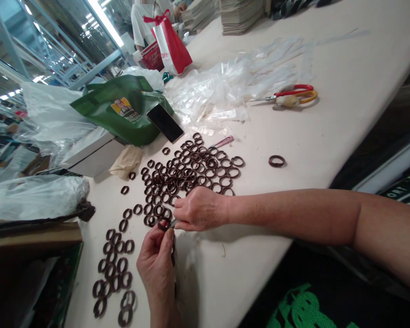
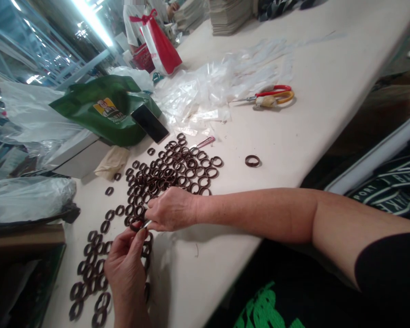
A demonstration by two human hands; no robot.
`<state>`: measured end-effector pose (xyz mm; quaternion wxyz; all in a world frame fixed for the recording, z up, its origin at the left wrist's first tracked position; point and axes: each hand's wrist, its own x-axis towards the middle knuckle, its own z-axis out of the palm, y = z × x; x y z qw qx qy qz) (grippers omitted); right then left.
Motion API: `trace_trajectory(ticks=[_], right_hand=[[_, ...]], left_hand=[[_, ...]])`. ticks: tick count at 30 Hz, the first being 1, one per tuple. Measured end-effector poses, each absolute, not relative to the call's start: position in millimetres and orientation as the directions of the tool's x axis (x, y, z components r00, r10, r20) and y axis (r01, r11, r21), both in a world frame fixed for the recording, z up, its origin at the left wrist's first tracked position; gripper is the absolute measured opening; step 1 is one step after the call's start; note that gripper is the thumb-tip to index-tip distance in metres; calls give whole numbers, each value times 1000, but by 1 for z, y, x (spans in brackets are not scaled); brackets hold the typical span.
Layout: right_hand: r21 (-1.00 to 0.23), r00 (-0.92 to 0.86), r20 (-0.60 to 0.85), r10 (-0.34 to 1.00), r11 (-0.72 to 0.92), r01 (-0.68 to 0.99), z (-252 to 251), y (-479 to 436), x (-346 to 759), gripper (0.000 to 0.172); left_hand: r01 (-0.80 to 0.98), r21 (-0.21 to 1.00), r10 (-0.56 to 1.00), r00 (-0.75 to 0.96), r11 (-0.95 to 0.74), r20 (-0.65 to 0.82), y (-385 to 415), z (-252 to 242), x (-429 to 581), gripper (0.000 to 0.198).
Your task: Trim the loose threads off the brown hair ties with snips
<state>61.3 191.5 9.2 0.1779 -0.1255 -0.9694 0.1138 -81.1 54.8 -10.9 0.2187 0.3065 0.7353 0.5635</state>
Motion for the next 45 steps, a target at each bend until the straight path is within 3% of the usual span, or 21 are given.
trace_trajectory(ticks=[13,17,23,29,37,41,45], right_hand=[[-166,-912,356,204,974,153,10,191,63,33],[-197,-918,323,231,965,173,10,192,64,32],[-267,-811,419,409,909,321,12,198,63,38],[-272,-804,426,415,906,323,12,198,64,40],[-280,-768,520,374,924,261,11,194,67,33],[-284,-809,518,276,948,142,5,192,65,34],[-336,-882,454,124,941,-41,-2,179,64,33]], left_hand=[[228,956,699,-714,185,35,58,-6,-76,22],[224,958,698,-715,179,37,57,-9,-77,22],[-76,993,675,-729,91,-118,59,-7,-80,27],[-189,982,668,-727,29,-160,65,-7,-87,32],[207,974,734,-675,89,77,61,-2,-89,42],[607,772,659,-661,189,358,20,5,-110,28],[651,643,564,-730,404,386,-46,-4,-146,26]])
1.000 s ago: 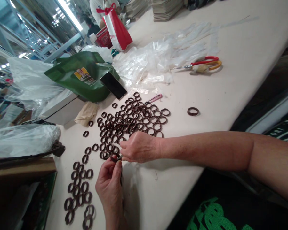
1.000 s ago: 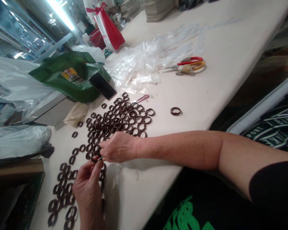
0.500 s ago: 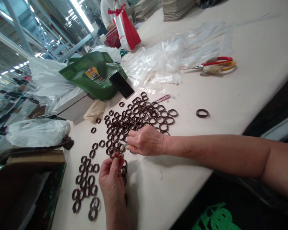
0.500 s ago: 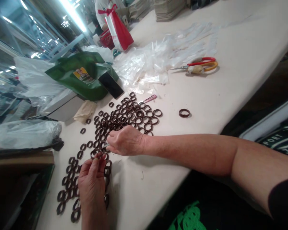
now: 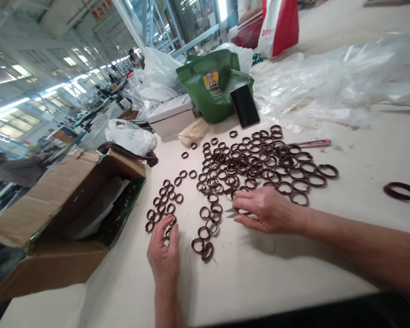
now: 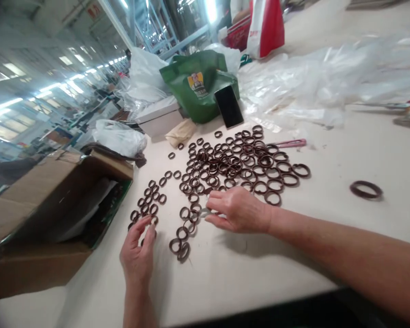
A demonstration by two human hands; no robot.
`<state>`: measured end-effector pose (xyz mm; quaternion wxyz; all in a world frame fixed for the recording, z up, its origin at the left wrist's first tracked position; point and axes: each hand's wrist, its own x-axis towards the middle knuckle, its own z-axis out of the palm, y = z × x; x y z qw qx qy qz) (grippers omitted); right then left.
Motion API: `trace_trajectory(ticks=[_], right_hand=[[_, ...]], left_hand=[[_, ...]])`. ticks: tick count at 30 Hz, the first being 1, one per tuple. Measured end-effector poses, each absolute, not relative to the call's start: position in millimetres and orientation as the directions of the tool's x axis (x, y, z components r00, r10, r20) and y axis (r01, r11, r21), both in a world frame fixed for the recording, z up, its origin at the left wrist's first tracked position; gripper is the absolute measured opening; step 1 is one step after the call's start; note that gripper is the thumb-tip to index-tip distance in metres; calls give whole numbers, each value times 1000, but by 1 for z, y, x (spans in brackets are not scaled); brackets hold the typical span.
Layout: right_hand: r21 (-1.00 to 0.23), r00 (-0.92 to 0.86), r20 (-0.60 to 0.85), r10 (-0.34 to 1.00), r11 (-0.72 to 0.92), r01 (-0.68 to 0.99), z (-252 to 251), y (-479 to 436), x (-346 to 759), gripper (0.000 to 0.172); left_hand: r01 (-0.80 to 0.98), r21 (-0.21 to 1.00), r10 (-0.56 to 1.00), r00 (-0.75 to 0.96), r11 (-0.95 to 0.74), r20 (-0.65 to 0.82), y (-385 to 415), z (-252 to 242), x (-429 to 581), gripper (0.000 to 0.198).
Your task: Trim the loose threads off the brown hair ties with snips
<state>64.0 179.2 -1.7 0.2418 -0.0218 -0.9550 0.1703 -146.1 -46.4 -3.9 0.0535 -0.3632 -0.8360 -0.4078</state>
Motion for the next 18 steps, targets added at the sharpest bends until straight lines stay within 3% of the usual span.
trace_trajectory(ticks=[3,6,11,14,18], right_hand=[[-393,-926,376,8,907,-152,-7,169,62,30],[-434,-946,318,-70,876,-211,-11,165,60,27],[-444,-958,283,-50,878,-177,-19,168,57,14],[-439,-958,284,-31,884,-159,-20,170,56,12],[-426,-959,283,-25,892,-149,-21,170,56,12]], left_hand=[[616,572,531,-779,542,335,-90,-19,-168,32],[677,477,606,-728,560,321,-114,-33,-176,30],[790,372,653,-613,488,445,-114,-40,-174,21],[812,331,638,-583,481,503,-106,-40,-175,26],[885,280,741,-465,372,485,-99,-40,-173,19]])
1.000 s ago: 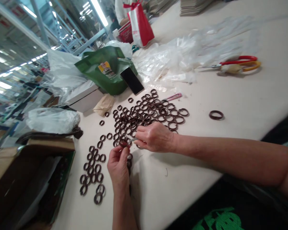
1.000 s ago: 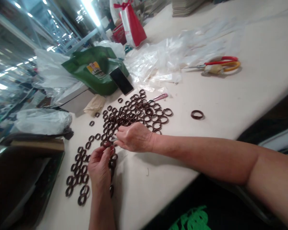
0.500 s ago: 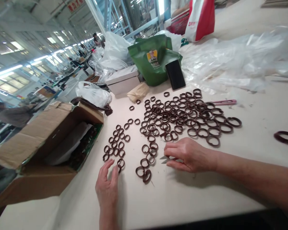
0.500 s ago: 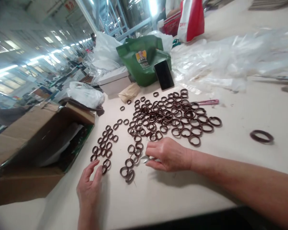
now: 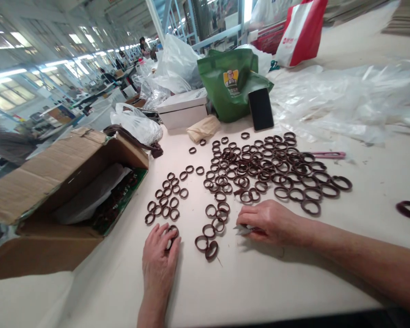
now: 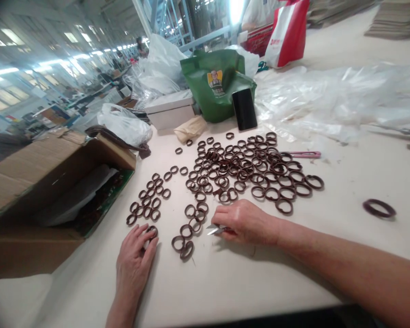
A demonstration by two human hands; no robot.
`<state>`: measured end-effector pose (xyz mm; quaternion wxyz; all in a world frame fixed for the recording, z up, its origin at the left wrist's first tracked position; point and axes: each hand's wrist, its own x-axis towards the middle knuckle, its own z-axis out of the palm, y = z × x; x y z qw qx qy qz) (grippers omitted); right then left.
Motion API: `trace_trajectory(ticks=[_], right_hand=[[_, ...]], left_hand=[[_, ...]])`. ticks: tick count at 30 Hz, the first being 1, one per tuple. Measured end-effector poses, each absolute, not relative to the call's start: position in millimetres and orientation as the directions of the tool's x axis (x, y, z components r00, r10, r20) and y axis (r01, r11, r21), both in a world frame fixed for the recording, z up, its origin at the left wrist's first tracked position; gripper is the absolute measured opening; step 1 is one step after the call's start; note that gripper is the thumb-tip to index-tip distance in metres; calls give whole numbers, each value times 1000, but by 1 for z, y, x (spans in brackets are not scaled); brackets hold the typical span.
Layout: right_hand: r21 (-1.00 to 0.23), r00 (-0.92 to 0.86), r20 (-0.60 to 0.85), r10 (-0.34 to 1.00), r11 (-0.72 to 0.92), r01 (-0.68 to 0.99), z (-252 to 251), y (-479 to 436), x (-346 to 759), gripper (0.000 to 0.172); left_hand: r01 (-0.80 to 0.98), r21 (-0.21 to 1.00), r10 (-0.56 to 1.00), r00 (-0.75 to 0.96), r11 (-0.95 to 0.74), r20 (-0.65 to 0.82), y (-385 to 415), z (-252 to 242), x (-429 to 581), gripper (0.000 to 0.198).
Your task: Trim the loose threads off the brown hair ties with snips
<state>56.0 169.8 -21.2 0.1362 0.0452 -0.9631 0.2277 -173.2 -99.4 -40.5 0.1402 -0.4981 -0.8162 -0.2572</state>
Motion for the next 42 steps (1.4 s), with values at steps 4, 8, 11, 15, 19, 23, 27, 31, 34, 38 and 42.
trace_trajectory(ticks=[4,8,11,15,19,23,27,31,34,38,42], right_hand=[[-437,-963,268,-19,888,-139,-22,170,55,14],[-464,-967,255,-12,876,-133,-22,171,55,17],[-470,-968,249,-4,874,-124,-23,171,56,20],[-459,-968,250,-8,880,-126,-26,173,57,20],[-460,-972,236,-9,880,-120,-26,173,57,20],[-461,-971,238,1,880,-112,-24,172,56,19],[-478,-972,234,-6,870,-120,-22,172,56,17],[-485,-970,244,1,866,-121,-22,173,56,17],[-489,-971,237,1,864,-118,-23,173,56,18],[-483,-975,222,7,870,-104,-24,173,57,19],[-479,-976,220,3,872,-105,-25,173,56,19]], left_hand=[[875,311,723,-483,371,495,-94,-33,-178,14],[863,297,700,-506,409,505,-82,-24,-200,18],[870,269,747,-493,414,446,-72,-23,-210,20],[873,322,804,-471,366,364,-67,-24,-201,20],[864,357,794,-481,356,372,-68,-24,-202,20],[846,264,737,-534,464,415,-69,-26,-219,23],[830,246,736,-558,501,384,-72,-27,-221,25],[833,275,724,-554,481,411,-79,-27,-213,24],[820,284,710,-573,498,410,-85,-26,-211,21],[791,281,667,-609,543,429,-83,-23,-212,18],[838,267,709,-546,477,447,-68,-23,-214,23]])
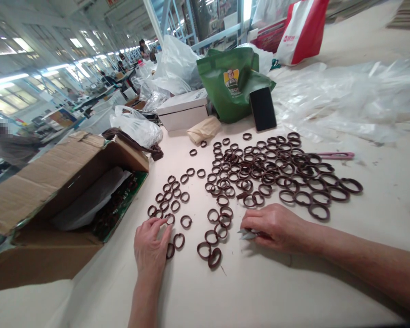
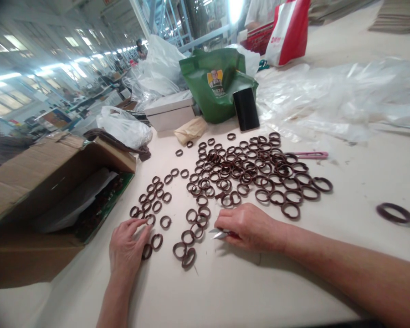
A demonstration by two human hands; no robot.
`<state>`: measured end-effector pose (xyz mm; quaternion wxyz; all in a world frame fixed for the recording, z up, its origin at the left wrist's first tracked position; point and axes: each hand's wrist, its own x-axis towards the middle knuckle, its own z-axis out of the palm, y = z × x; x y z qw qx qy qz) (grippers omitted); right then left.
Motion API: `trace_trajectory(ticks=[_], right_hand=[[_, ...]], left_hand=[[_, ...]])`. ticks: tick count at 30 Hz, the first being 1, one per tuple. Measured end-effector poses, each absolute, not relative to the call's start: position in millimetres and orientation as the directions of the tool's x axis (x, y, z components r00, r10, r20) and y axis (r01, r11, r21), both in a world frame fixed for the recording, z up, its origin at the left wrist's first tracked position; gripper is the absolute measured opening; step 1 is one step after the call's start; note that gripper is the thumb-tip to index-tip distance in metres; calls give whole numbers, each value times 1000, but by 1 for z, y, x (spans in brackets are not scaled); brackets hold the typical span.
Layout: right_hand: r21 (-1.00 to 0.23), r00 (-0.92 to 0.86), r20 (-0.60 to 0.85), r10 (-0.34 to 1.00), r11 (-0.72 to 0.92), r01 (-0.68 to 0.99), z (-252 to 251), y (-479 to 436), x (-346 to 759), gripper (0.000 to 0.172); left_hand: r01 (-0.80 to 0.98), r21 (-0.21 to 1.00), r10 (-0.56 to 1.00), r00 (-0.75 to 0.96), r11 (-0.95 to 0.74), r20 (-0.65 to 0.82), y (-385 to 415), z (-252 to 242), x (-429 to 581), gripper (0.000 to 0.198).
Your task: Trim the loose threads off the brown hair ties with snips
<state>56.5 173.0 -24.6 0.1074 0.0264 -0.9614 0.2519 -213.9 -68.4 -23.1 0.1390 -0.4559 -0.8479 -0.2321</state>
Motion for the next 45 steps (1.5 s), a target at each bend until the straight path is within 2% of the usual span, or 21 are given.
trace_trajectory(ticks=[3,6,9,11,13,16,18,20,23,28,32,35,37,39,42,45], right_hand=[[-488,-973,230,6,866,-110,-24,173,56,18],[-509,-968,249,14,853,-119,-24,172,55,15],[-576,-963,260,70,812,-96,-25,172,55,12],[-642,-957,256,138,764,-62,-25,172,54,13],[-706,-945,247,215,708,-23,-24,172,53,16],[-828,-921,195,338,560,30,-22,170,50,16],[-938,-907,94,411,343,58,-19,167,47,20],[-995,-894,-33,447,67,70,-17,165,45,26],[-974,-877,-149,457,-221,50,-13,162,42,31],[-921,-860,-169,482,-388,-36,-10,161,41,32],[-921,-848,-177,500,-387,-36,-12,160,40,35],[-943,-819,-124,560,-322,-77,-16,161,38,32],[-980,-801,-72,594,-193,-55,-17,163,39,25],[-1000,-796,-12,606,7,20,-16,165,41,17],[-963,-801,75,594,252,97,-13,169,45,9],[-956,-813,79,577,275,103,-10,170,47,11]], left_hand=[[823,326,736,-564,465,374,-61,-25,-215,22],[698,534,649,-690,477,321,-59,-25,-211,20],[336,873,457,-876,354,152,-53,-21,-198,22],[63,985,370,-929,161,-1,-42,-16,-185,25],[-103,995,357,-929,-13,-91,-28,-10,-170,27],[-196,971,382,-915,-134,-132,-6,-3,-147,31],[-208,968,421,-898,-142,-131,6,-2,-132,31],[-208,971,476,-870,-115,-130,15,-3,-119,29],[-216,974,552,-822,-68,-144,25,-6,-103,28],[-234,972,625,-762,-23,-169,35,-9,-85,29],[-273,962,681,-706,-8,-195,40,-13,-76,27],[-277,961,682,-703,-2,-202,42,-14,-71,30],[-211,977,658,-732,24,-174,43,-13,-67,31],[-77,994,649,-753,75,-107,42,-11,-65,36],[87,987,662,-749,138,-26,40,-9,-65,40],[81,984,666,-745,158,-45,39,-10,-68,34]])
